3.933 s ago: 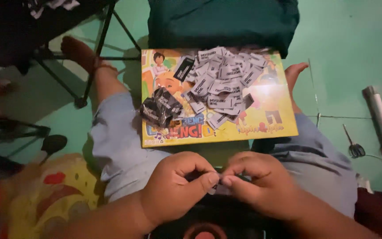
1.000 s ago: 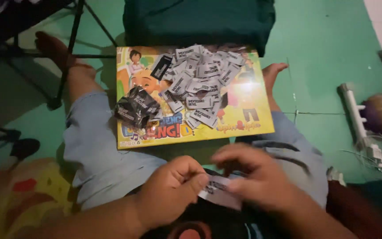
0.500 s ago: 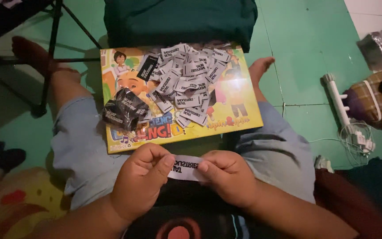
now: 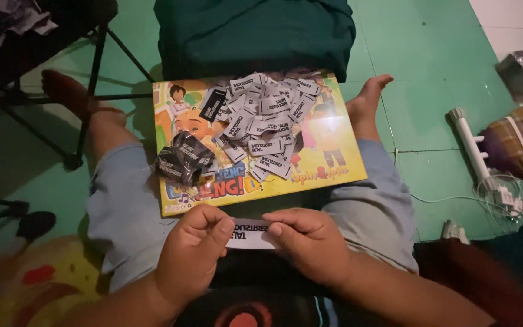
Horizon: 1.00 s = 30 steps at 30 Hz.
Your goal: The person cuts small printed labels with scissors and then sorts them on a board while sitting on the floor.
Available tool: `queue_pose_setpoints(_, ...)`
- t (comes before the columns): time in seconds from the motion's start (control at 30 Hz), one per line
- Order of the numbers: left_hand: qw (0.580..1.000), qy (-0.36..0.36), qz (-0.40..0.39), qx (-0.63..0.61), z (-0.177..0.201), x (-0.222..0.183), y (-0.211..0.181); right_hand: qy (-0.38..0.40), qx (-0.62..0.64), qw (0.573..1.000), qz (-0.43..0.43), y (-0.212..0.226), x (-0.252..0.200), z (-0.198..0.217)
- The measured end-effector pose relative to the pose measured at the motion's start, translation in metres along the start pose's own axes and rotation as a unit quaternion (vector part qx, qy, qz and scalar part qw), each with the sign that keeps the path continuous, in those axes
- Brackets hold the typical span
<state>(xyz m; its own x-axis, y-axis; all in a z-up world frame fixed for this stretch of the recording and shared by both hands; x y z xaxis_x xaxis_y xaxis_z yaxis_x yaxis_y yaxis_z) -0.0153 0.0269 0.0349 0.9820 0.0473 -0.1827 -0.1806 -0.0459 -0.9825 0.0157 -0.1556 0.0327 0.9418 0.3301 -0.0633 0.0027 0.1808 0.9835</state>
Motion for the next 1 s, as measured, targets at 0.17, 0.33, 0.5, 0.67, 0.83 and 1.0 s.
queue_pose_setpoints(0.17, 1.0, -0.003, -0.026, -0.001, 0.007, -0.003, 0.006, 0.012, 0.066, 0.996, -0.051, -0.014, -0.001, -0.01)
queue_pose_setpoints(0.33, 1.0, -0.016, 0.001, -0.014, 0.011, -0.007, 0.003, 0.016, 0.007, 1.0, 0.008, 0.005, 0.0, -0.01)
queue_pose_setpoints(0.5, 1.0, -0.012, -0.025, -0.009, 0.009, -0.008, -0.003, 0.018, 0.009, 0.999, 0.045, 0.007, 0.0, -0.01)
queue_pose_setpoints(0.67, 1.0, -0.017, -0.016, -0.004, 0.005, -0.008, -0.003, 0.019, 0.024, 0.998, 0.046, 0.005, -0.001, -0.005)
queue_pose_setpoints(0.83, 0.999, -0.005, -0.023, -0.029, -0.003, -0.004, 0.003, -0.037, 0.018, 0.999, -0.029, -0.013, -0.002, 0.008)
queue_pose_setpoints(1.0, 0.999, 0.009, -0.034, -0.028, -0.004, -0.001, 0.005, -0.067, 0.059, 0.994, -0.057, -0.018, -0.002, 0.013)
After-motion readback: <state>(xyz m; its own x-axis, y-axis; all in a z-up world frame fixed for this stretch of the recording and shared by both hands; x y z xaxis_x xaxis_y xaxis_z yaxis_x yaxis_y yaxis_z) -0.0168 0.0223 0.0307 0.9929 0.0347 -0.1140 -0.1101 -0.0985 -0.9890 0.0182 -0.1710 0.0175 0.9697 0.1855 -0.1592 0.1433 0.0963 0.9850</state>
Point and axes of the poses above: each hand's wrist, its own x-axis towards the middle knuckle, its own z-axis out of the back of the hand, y = z × x, the point moved 7 cm from there along x, towards the middle knuckle, and after that the axes turned 1 degree about x, right-handed, at the moved point
